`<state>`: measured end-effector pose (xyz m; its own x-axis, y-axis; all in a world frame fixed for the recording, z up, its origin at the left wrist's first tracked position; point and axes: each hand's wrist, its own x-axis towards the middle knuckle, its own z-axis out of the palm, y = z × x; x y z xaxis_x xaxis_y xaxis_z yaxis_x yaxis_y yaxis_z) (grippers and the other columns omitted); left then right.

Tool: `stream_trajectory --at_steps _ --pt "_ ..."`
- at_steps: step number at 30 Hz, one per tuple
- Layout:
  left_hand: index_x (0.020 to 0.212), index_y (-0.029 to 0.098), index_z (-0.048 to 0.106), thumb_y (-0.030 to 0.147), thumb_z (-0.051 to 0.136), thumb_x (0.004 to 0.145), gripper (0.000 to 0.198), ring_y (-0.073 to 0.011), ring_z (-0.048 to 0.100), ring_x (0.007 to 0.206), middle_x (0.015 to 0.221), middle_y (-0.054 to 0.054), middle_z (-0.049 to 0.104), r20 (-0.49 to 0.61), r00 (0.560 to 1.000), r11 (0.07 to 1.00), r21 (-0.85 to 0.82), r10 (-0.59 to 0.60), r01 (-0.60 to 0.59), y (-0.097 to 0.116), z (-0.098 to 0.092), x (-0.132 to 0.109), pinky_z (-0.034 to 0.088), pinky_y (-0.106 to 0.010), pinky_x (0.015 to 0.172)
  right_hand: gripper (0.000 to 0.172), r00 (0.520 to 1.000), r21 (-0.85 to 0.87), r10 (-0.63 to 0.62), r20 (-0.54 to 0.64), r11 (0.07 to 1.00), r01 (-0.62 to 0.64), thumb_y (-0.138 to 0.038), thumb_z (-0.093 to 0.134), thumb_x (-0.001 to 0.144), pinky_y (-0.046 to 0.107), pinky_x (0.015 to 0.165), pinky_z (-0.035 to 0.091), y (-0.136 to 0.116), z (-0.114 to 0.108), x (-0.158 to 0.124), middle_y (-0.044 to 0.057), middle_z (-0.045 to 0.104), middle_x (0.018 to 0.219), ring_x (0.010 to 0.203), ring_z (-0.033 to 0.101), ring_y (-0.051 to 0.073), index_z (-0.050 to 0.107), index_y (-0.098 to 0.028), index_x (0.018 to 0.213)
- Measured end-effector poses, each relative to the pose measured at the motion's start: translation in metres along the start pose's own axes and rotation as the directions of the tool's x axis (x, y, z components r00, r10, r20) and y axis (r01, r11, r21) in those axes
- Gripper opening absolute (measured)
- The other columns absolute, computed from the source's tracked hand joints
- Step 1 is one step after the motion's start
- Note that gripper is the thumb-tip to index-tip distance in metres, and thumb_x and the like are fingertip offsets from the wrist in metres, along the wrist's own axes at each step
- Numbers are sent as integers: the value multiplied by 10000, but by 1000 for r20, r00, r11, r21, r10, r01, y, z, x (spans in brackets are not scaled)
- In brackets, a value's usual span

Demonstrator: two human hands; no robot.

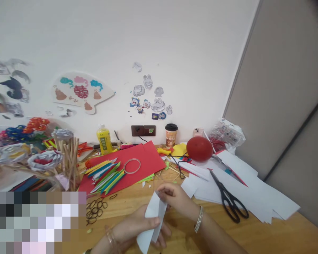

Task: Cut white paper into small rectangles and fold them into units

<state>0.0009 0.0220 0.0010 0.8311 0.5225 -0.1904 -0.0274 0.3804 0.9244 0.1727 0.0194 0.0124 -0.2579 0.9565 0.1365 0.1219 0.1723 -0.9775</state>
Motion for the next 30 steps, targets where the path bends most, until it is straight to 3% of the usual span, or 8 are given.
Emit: stream_trajectory --at_steps 2,6,11,16,23,26,29,30 --pt "960 147 476 555 648 622 556 -244 656 675 826 -140 677 87 994 997 -59 62 -57 -2 1 -2 447 -338 619 216 1000 -73 -23 0 997 23 -369 510 792 199 447 385 -3 3 -3 -19 511 648 548 490 106 595 -172 815" --pt "930 147 507 571 596 667 507 -229 650 665 783 -107 668 99 987 991 -55 126 -121 0 2 -4 430 -314 611 140 996 -298 -87 -21 951 77 -227 575 718 232 569 396 -12 6 -7 -17 559 713 646 517 129 600 -194 851" --pt "857 104 595 547 688 572 535 -186 611 640 809 -116 645 97 993 991 104 73 -83 7 7 -2 417 -274 588 432 985 -539 -171 -18 832 135 -139 663 580 311 785 377 -19 13 -10 10 595 968 898 519 193 586 -252 990" --pt "899 114 591 556 677 581 551 -161 596 613 813 -110 648 74 991 991 66 108 -113 5 9 -2 416 -266 576 544 995 -543 -98 5 836 85 -181 701 552 333 797 377 -17 16 -11 26 585 1017 921 528 216 559 -272 1069" --pt "862 120 570 612 616 607 556 -148 607 547 759 -96 650 25 992 987 97 125 -127 1 6 0 413 -233 508 507 994 -530 -105 -24 844 76 -153 638 600 354 822 370 -14 14 -11 39 585 1038 968 514 234 557 -261 1088" --pt "924 138 522 551 692 564 573 -134 593 487 722 -69 651 -34 995 993 73 96 -93 -1 5 2 412 -220 457 406 993 -407 -106 -48 910 78 -144 588 662 316 775 402 -12 10 -8 27 601 1010 912 540 201 572 -254 1052" --pt "979 143 487 463 729 574 570 -135 595 470 720 -65 660 -140 988 995 80 68 -57 -3 4 4 410 -208 426 199 997 -197 -72 -42 978 62 -269 507 791 264 635 431 -8 3 -5 22 618 855 741 563 158 604 -209 954" --pt "984 145 481 446 726 588 554 -136 598 467 713 -65 664 -167 984 996 80 60 -47 -3 3 5 411 -206 422 225 998 -138 -57 -39 989 51 -332 468 825 255 598 428 -7 1 -4 21 610 798 686 556 147 611 -191 924"
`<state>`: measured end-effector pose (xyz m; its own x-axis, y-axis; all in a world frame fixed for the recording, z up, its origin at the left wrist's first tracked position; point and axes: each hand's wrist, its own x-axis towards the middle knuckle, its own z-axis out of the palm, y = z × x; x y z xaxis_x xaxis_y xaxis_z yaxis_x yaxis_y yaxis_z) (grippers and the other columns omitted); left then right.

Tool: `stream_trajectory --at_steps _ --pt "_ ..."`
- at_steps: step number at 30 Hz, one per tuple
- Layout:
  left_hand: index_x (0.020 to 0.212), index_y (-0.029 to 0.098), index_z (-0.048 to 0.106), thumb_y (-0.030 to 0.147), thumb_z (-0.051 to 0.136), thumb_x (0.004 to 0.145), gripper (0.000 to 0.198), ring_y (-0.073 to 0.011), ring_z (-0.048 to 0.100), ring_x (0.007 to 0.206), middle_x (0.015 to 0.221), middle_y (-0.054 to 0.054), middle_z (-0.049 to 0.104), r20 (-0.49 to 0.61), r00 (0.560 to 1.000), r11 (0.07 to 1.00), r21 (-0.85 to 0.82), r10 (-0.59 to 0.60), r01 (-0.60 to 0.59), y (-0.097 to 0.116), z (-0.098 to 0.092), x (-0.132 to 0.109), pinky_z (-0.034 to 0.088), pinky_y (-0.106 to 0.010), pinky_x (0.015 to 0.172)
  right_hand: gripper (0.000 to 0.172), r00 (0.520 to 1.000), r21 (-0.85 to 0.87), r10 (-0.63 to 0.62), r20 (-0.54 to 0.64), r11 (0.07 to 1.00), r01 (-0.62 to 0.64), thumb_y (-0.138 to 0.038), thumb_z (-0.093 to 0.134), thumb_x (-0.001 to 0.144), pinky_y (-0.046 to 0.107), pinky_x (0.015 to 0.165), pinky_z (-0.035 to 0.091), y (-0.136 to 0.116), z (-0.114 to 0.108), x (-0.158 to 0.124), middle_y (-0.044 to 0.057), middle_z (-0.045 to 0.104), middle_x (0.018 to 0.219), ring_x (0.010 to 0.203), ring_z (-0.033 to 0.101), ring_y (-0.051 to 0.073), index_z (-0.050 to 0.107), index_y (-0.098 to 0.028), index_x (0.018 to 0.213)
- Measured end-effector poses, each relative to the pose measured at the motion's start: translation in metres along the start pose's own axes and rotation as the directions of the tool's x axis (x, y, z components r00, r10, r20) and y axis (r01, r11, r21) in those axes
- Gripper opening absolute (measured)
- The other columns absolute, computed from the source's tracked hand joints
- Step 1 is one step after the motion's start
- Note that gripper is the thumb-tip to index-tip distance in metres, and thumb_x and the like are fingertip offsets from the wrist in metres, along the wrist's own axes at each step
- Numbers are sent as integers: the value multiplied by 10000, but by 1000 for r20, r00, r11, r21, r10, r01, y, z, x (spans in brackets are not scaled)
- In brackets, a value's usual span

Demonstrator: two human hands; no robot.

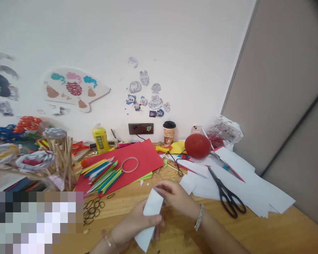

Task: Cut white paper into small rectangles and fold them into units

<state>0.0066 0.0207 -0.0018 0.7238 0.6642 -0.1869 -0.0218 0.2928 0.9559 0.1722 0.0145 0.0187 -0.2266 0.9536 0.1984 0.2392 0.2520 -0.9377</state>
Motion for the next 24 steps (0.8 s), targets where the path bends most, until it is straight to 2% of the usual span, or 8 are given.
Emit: stream_trajectory --at_steps 2,4,6,8,12,16,19,24 --pt "962 149 482 433 710 617 502 -137 597 446 670 -57 667 -31 1000 1000 -1 -2 2 -2 -1 2 411 -203 408 359 1000 82 24 13 996 -25 -437 398 853 247 561 421 1 -4 1 20 588 720 612 533 128 621 -160 900" --pt "915 151 492 438 694 633 451 -135 589 411 618 -44 662 -50 999 1000 5 11 -11 -4 -3 5 401 -195 381 398 999 129 24 48 991 -30 -478 421 835 250 577 426 1 -6 1 28 593 740 622 536 126 615 -148 943" --pt "889 150 504 451 687 633 436 -133 579 384 579 -36 656 -75 997 1000 19 17 -16 -5 -3 7 391 -189 361 381 997 154 12 71 988 -23 -445 560 764 260 618 437 1 -4 0 36 611 809 691 560 144 585 -159 1014" --pt "907 144 513 456 692 621 459 -134 576 377 551 -27 650 -95 996 999 34 3 0 -5 -3 7 385 -187 359 384 999 158 8 39 987 -14 -354 660 693 282 670 445 1 0 0 40 620 865 768 573 169 571 -176 1021" --pt "933 144 517 443 692 627 463 -125 577 390 562 -15 648 -119 993 1000 30 -3 6 -2 0 6 392 -191 382 255 997 192 43 -71 981 -29 -220 644 672 310 693 456 2 9 1 40 614 881 804 580 183 589 -186 918" --pt "859 153 521 485 672 631 430 -121 570 391 597 -16 648 -143 989 1000 -8 21 -22 0 2 7 391 -206 391 261 993 217 38 -108 976 -14 -147 596 671 271 607 457 2 11 0 -1 580 793 696 574 147 569 -215 922" --pt "825 155 525 490 688 604 433 -113 556 386 584 -8 638 -210 977 999 -12 45 -49 3 6 6 372 -203 391 183 989 193 13 -150 981 16 -152 583 694 264 615 451 2 11 0 -10 574 784 685 565 136 557 -214 864" --pt "904 164 514 437 695 624 431 -112 561 418 596 5 640 -279 959 998 -20 57 -65 7 13 2 362 -196 412 82 973 216 43 -228 976 8 -200 583 709 262 571 441 4 18 2 -31 550 664 577 555 121 515 -190 755"
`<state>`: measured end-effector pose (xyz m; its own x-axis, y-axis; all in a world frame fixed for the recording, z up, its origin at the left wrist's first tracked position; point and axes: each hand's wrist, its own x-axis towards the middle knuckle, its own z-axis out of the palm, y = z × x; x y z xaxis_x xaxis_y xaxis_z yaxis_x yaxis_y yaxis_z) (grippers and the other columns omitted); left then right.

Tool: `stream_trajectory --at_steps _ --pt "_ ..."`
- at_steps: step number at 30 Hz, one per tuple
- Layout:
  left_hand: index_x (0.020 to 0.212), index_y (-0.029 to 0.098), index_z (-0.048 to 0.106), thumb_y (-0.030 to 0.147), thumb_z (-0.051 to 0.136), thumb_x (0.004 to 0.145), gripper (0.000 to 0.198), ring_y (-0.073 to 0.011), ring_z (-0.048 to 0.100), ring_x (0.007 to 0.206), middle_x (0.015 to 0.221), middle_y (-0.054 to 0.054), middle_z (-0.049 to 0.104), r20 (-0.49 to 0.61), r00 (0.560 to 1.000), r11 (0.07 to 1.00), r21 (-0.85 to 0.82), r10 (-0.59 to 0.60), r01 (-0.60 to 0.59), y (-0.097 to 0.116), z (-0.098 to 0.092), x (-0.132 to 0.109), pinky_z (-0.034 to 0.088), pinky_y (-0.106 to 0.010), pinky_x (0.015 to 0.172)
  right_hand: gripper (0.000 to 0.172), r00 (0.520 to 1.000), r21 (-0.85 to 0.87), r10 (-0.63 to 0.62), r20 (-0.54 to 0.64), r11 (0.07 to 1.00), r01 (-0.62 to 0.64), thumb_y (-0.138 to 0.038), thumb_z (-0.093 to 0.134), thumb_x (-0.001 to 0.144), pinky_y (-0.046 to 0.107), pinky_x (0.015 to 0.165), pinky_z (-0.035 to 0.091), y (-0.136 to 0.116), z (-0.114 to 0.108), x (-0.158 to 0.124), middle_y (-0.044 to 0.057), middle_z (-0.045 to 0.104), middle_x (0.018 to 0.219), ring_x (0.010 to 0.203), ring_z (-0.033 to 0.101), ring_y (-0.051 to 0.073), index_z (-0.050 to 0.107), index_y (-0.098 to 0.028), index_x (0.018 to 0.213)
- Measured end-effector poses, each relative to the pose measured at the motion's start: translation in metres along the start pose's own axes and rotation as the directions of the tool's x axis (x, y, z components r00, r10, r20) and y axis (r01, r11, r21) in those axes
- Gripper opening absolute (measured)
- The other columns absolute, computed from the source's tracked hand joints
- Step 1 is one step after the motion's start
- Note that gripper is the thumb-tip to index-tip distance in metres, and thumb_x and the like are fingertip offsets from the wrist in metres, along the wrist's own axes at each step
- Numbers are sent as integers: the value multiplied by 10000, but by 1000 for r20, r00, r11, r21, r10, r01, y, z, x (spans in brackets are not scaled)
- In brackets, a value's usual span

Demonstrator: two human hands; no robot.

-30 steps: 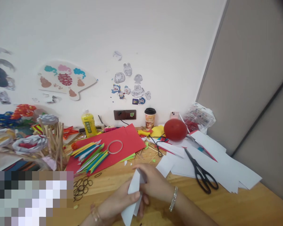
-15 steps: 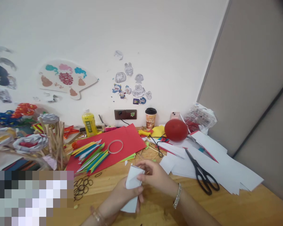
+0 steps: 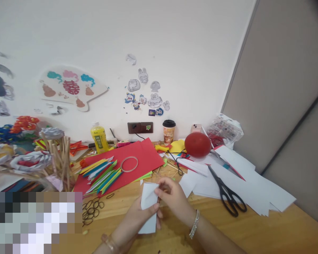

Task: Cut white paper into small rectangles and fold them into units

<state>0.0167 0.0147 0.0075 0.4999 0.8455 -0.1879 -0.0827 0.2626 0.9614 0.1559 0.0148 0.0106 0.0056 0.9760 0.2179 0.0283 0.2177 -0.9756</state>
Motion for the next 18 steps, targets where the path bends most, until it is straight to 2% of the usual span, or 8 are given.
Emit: stream_trajectory --at_steps 4,8,12,15,18 --pt "804 152 522 469 680 625 397 -121 570 437 582 -15 646 -2 1000 1000 12 25 -25 1 1 0 376 -194 422 114 995 67 58 -77 996 -53 -216 605 679 262 561 433 3 7 0 -24 564 650 564 556 122 502 -179 713" --pt "696 126 555 572 516 722 448 -118 537 414 472 -47 618 0 999 997 60 38 -37 1 2 1 362 -184 394 151 986 138 103 -130 987 -85 -242 625 660 277 629 432 5 11 -1 -12 570 672 643 557 137 496 -177 705" --pt "679 117 582 588 479 736 485 -119 538 421 479 -70 626 -5 1000 997 77 14 -14 1 4 1 362 -182 400 224 978 233 101 -183 971 -56 -188 624 653 265 648 427 6 15 -2 -37 542 690 682 546 131 488 -200 831" --pt "676 117 588 590 482 733 488 -115 532 405 470 -66 620 -17 1000 997 75 1 1 0 4 0 353 -179 393 302 977 284 96 -188 958 -40 -178 621 658 244 606 420 5 17 -4 -63 506 647 640 531 119 475 -219 918" --pt "678 113 593 575 467 753 484 -113 527 397 464 -73 620 -19 1000 996 83 -12 14 -1 2 -1 346 -178 387 290 979 309 103 -178 950 -44 -199 622 667 223 553 404 4 18 -5 -67 483 626 611 510 110 499 -215 928"
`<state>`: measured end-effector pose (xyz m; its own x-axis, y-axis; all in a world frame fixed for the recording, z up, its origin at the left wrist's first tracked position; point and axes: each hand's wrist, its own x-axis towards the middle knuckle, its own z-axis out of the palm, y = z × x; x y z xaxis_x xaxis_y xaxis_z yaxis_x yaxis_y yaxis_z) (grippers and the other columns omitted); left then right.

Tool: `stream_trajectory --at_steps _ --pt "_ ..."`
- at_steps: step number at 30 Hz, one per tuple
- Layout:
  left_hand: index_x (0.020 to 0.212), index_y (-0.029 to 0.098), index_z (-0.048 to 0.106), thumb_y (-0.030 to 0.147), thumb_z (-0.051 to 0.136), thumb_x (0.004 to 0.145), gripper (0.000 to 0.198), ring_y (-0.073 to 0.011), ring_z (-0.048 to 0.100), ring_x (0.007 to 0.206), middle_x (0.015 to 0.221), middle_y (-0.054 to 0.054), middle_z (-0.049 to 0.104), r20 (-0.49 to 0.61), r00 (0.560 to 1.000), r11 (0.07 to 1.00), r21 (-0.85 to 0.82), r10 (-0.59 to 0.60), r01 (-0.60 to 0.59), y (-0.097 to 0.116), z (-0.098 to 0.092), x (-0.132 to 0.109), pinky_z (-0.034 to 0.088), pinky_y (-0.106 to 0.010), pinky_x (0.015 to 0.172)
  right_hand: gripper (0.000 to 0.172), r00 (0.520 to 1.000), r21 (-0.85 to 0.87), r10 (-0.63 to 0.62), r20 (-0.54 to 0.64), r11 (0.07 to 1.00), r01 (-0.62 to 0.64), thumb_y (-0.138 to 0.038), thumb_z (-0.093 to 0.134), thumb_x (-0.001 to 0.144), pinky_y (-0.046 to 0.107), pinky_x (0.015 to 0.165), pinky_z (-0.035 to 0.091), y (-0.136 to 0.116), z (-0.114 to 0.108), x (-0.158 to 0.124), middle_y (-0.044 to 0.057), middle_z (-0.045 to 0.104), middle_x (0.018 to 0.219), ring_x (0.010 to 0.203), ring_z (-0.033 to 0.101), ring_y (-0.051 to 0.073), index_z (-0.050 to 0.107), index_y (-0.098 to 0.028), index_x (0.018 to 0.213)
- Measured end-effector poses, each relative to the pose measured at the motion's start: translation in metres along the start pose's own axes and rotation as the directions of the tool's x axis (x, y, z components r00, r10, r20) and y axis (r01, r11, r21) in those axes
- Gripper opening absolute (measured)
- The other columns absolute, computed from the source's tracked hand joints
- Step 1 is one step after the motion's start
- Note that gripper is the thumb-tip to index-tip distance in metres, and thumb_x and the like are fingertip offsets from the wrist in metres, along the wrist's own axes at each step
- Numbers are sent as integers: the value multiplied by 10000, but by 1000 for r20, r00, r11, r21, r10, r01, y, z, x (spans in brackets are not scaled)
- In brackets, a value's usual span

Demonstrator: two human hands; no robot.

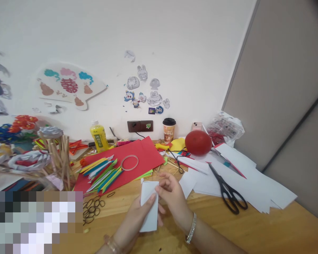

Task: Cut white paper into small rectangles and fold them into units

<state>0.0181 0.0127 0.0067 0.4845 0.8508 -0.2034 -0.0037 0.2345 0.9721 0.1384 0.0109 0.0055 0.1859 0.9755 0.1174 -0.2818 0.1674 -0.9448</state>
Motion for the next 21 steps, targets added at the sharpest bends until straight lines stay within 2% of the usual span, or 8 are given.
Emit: stream_trajectory --at_steps 4,9,12,15,18,21 --pt "687 113 590 555 467 765 465 -118 536 405 488 -72 626 17 1000 1000 -12 0 0 0 -2 2 366 -190 403 283 999 20 48 11 999 -49 -230 640 651 216 539 404 -3 0 -1 -51 487 645 619 505 110 560 -193 919" --pt "708 120 570 525 515 749 411 -118 552 407 554 -68 650 17 1000 1000 -11 -2 3 1 -2 2 384 -197 409 195 991 -35 118 67 993 -115 -295 616 670 230 545 405 -8 -1 1 -11 545 645 586 501 111 603 -144 792" --pt "704 122 559 521 526 741 403 -125 558 405 516 -65 641 7 1000 1000 21 -2 2 3 0 -1 388 -198 408 227 992 -101 74 100 993 -64 -371 585 709 231 529 390 -5 -3 1 -16 536 601 539 477 102 578 -144 701" --pt "757 120 554 526 522 739 407 -145 574 427 464 -59 624 -3 1000 999 38 -16 17 6 3 -4 395 -202 412 251 997 -204 -2 76 979 17 -391 561 730 226 523 384 0 -5 1 -14 534 600 548 485 108 552 -150 659" --pt "807 121 548 525 547 717 414 -169 609 486 544 -76 657 16 999 1000 0 -31 31 5 4 -2 423 -221 440 247 998 -304 -41 38 951 51 -380 510 763 218 478 366 3 -8 2 -27 513 568 501 464 105 540 -157 663" --pt "859 131 528 499 591 696 407 -195 638 582 665 -84 680 49 999 997 -74 13 -9 0 0 5 473 -264 532 221 996 -380 -85 -16 922 72 -354 490 769 230 497 378 3 -11 5 -24 518 577 516 475 118 538 -160 676"
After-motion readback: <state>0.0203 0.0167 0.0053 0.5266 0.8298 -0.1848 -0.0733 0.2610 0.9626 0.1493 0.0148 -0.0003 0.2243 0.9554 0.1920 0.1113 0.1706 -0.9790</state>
